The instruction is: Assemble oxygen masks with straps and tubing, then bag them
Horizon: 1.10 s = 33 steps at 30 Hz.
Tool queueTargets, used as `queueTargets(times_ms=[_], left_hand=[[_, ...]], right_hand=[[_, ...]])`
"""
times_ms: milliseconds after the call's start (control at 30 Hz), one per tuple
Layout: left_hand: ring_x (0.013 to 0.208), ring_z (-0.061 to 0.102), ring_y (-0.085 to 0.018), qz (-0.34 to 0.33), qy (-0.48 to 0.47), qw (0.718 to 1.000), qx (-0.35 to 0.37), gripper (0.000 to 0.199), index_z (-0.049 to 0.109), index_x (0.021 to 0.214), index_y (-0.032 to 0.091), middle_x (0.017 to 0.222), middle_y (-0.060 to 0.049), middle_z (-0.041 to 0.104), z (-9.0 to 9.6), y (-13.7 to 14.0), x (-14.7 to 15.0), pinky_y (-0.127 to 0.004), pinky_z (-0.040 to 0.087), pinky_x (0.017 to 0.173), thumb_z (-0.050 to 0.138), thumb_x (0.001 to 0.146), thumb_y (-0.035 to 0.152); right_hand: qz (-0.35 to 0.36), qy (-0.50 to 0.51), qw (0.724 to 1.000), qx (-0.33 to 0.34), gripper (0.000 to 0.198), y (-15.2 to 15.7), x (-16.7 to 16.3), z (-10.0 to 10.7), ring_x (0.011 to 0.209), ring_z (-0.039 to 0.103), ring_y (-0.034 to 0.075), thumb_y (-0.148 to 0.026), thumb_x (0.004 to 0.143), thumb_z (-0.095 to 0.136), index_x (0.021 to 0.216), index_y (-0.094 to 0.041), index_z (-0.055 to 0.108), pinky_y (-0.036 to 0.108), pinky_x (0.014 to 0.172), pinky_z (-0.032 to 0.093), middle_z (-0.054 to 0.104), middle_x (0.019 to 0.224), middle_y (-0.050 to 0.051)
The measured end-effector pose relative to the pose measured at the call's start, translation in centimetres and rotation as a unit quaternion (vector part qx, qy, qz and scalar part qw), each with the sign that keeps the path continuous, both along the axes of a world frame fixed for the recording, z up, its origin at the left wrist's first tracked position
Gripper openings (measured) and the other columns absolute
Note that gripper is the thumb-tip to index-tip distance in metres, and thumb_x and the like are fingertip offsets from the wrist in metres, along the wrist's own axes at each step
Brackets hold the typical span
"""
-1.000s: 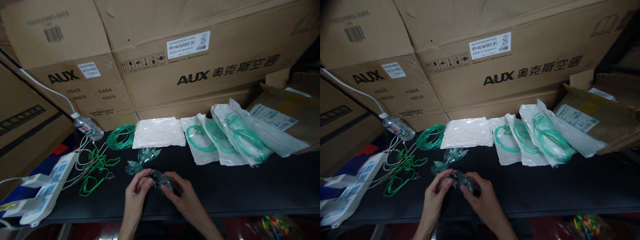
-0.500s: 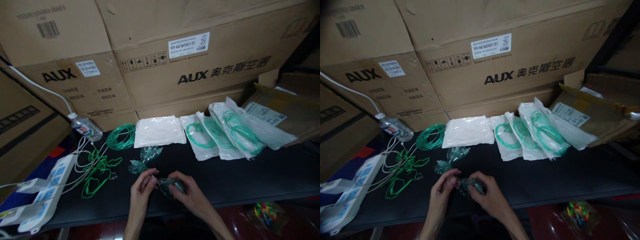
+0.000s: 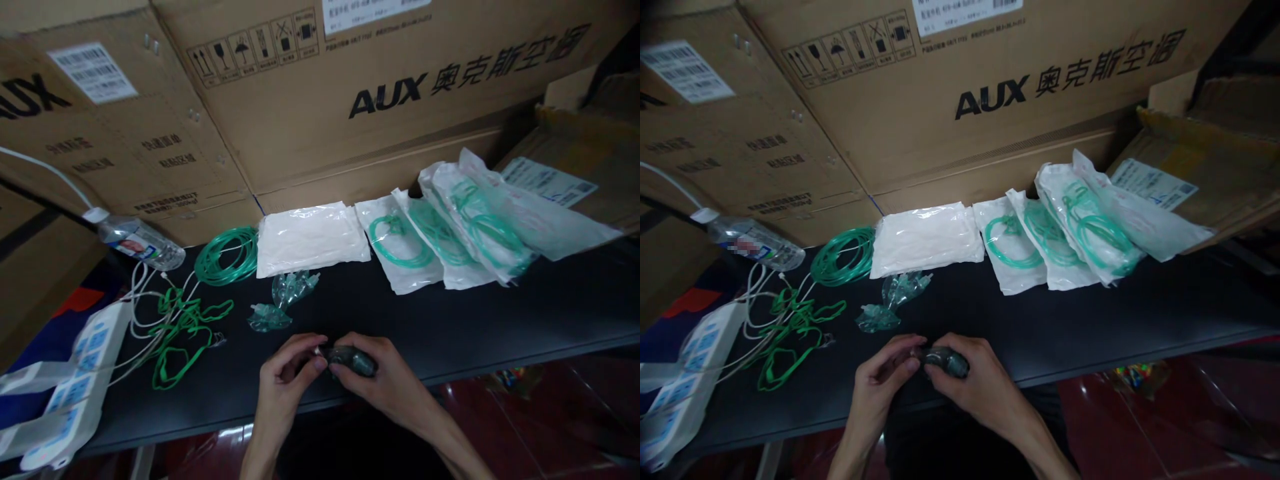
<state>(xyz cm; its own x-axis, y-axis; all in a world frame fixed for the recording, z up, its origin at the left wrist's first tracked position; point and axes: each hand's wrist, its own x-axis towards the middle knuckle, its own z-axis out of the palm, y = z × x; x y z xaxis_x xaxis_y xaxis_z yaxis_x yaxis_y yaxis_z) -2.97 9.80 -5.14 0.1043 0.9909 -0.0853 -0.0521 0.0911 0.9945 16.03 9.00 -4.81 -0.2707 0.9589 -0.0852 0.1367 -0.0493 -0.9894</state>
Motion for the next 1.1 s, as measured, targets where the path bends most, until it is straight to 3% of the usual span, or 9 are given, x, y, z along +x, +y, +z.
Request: queueTargets(times_ms=[100,300,467,733,1100], left_hand=[[0.086,0.074,-0.017,-0.029,0.035,0.999,0.003,0.020,0.086,0.098,0.028,0.095,-0.004,0.081,0.2,-0.2,-0.1,-0.018,0.058,0.077,0.085,0.078,0.024],[0.096,0.078,-0.022,-0.042,0.093,0.995,-0.020,0.019,0.086,0.102,0.028,0.098,-0.007,0.084,0.5,-0.9,-0.3,-0.024,0.060,0.087,0.070,0.093,0.034],[0.088,0.079,-0.021,-0.042,0.076,0.996,-0.031,0.014,0.087,0.096,0.029,0.095,-0.004,0.085,1.2,-0.9,-0.1,-0.021,0.061,0.079,0.078,0.085,0.028],[0.094,0.078,-0.022,-0.042,0.057,0.989,-0.128,0.020,0.086,0.099,0.025,0.099,-0.006,0.085,1.3,-0.8,-0.1,-0.023,0.061,0.083,0.081,0.082,0.034],[0.086,0.080,-0.021,-0.028,0.078,0.992,-0.093,0.014,0.087,0.090,0.027,0.089,-0.005,0.085,2.2,-1.0,0.1,-0.021,0.062,0.077,0.081,0.078,0.028]], right_hand=[[-0.008,0.001,1.000,-0.011,0.008,-0.2,-0.1,0.5,0.070,0.057,0.011,-0.016,0.088,0.066,0.090,-0.019,0.073,0.021,0.065,0.040,0.067,0.077,-0.005],[-0.005,0.008,0.999,-0.043,0.009,-0.5,0.0,1.4,0.069,0.056,0.010,-0.019,0.088,0.067,0.090,-0.017,0.075,0.021,0.064,0.040,0.067,0.075,-0.004],[-0.004,0.014,0.997,-0.077,0.010,-0.7,0.1,1.3,0.065,0.050,0.010,-0.021,0.087,0.066,0.087,-0.015,0.075,0.021,0.059,0.038,0.062,0.072,-0.004],[0.001,0.018,0.994,-0.109,0.010,-0.8,0.3,1.4,0.065,0.047,0.010,-0.023,0.086,0.068,0.086,-0.015,0.074,0.021,0.059,0.037,0.059,0.071,-0.005],[0.004,0.007,0.994,-0.113,0.010,-1.2,0.3,1.5,0.066,0.049,0.012,-0.025,0.086,0.069,0.086,-0.016,0.075,0.023,0.059,0.039,0.063,0.073,-0.003]])
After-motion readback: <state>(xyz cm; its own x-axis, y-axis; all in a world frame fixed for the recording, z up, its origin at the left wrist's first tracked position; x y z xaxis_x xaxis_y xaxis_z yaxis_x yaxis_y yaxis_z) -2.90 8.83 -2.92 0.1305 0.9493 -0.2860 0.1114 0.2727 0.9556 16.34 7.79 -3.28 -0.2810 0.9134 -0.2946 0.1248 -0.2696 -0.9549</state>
